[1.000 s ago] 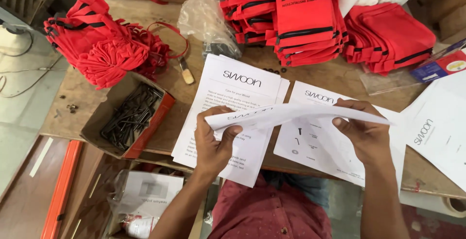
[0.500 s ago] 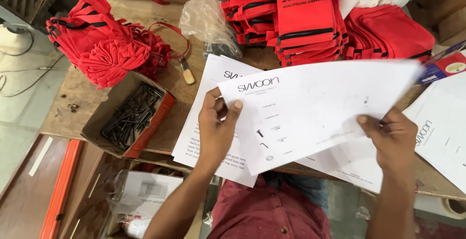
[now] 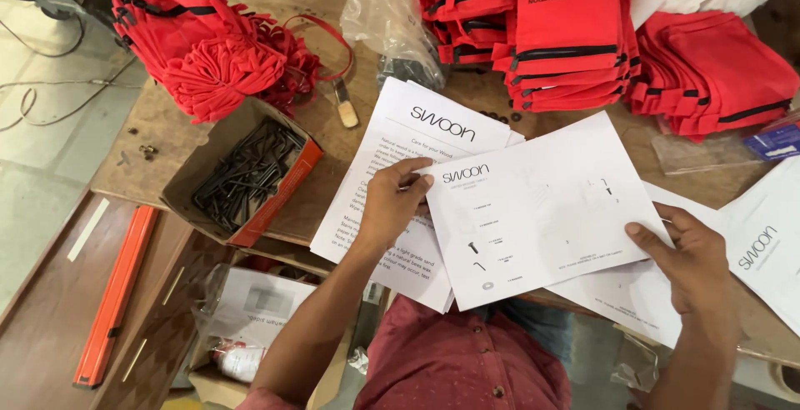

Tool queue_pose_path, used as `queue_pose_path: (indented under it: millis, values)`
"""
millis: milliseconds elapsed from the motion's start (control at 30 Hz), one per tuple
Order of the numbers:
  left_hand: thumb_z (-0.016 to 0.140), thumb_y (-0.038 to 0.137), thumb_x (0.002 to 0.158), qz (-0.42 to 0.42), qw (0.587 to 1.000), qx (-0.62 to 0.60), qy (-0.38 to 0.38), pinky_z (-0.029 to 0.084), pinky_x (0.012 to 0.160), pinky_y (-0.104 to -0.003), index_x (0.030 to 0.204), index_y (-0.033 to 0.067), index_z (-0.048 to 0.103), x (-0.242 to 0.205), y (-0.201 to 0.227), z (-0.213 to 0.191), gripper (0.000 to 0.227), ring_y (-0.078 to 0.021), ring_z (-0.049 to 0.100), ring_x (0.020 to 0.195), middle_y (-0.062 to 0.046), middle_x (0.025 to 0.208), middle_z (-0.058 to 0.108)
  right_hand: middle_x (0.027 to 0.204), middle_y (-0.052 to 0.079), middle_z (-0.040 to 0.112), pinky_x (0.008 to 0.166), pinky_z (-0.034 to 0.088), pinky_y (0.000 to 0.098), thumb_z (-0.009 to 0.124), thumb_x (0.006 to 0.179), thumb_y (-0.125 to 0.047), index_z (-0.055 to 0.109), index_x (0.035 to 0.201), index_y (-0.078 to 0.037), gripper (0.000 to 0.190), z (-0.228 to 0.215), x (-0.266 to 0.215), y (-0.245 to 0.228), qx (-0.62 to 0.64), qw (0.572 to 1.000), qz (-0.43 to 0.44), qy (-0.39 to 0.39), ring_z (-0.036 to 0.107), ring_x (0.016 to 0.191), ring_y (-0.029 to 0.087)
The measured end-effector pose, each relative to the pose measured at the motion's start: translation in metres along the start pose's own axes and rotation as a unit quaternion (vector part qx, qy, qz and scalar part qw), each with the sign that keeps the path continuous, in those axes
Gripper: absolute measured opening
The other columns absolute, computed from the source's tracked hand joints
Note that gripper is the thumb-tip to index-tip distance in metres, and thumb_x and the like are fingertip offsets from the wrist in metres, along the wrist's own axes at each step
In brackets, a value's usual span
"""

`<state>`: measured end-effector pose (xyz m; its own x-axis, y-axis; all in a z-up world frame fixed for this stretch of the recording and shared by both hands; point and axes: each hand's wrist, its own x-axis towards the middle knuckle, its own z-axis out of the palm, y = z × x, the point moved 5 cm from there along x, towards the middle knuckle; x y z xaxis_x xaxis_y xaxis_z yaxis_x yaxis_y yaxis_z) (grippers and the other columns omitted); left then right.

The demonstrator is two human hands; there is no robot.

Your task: The recorder is sorting assembly instructions and placing them into hardware pouches in a furniture workshop.

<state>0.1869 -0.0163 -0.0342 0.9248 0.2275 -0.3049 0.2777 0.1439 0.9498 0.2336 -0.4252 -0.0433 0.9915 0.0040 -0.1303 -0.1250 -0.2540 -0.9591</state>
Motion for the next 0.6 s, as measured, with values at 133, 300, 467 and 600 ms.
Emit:
queue_pose_path:
  millis: [133, 300, 467, 600]
  values:
    - [0.066, 0.002, 0.093, 0.01, 1.0, -0.019, 0.005, 0.068, 0.075, -0.032, 0.126, -0.0063, 0.066, 0.001, -0.004, -0.001, 0.035, -0.0193, 0.076, 0.087, -0.018, 0.105, 0.076, 0.122, 0.014, 0.07, 0.096, 0.055, 0.0318, 0.069, 0.095, -0.004, 0.059, 0.135, 0.003, 0.042, 0.018, -0.019, -0.031, 0.189, 0.979, -0.004, 0.076, 0.068, 0.107, 0.018]
    - [0.067, 0.003, 0.093, 0.004, 1.0, -0.015, 0.017, 0.067, 0.075, -0.032, 0.126, -0.0067, 0.066, 0.001, -0.006, -0.001, 0.035, -0.0203, 0.076, 0.085, -0.02, 0.104, 0.077, 0.132, 0.014, 0.067, 0.101, 0.053, 0.0397, 0.061, 0.1, -0.003, 0.058, 0.137, 0.001, 0.037, 0.045, -0.035, -0.004, 0.218, 0.972, 0.025, 0.087, 0.068, 0.115, 0.022]
    - [0.067, 0.003, 0.094, 0.006, 0.999, -0.011, 0.033, 0.067, 0.075, -0.031, 0.123, -0.007, 0.068, 0.001, -0.007, -0.005, 0.031, -0.0194, 0.076, 0.086, -0.019, 0.106, 0.077, 0.147, 0.014, 0.06, 0.11, 0.049, 0.0482, 0.058, 0.1, 0.003, 0.057, 0.145, -0.002, 0.046, 0.089, -0.077, -0.054, -0.122, 0.985, -0.115, 0.046, 0.062, 0.13, 0.027]
    - [0.065, 0.002, 0.095, 0.034, 0.999, -0.018, 0.01, 0.066, 0.075, -0.032, 0.124, -0.008, 0.068, 0.001, -0.014, -0.006, 0.031, -0.02, 0.075, 0.086, -0.02, 0.106, 0.077, 0.15, 0.005, 0.053, 0.118, 0.029, 0.0592, 0.058, 0.068, 0.011, 0.06, 0.137, -0.012, 0.073, 0.141, -0.108, -0.064, -0.425, 0.835, -0.338, -0.091, 0.041, 0.145, 0.025]
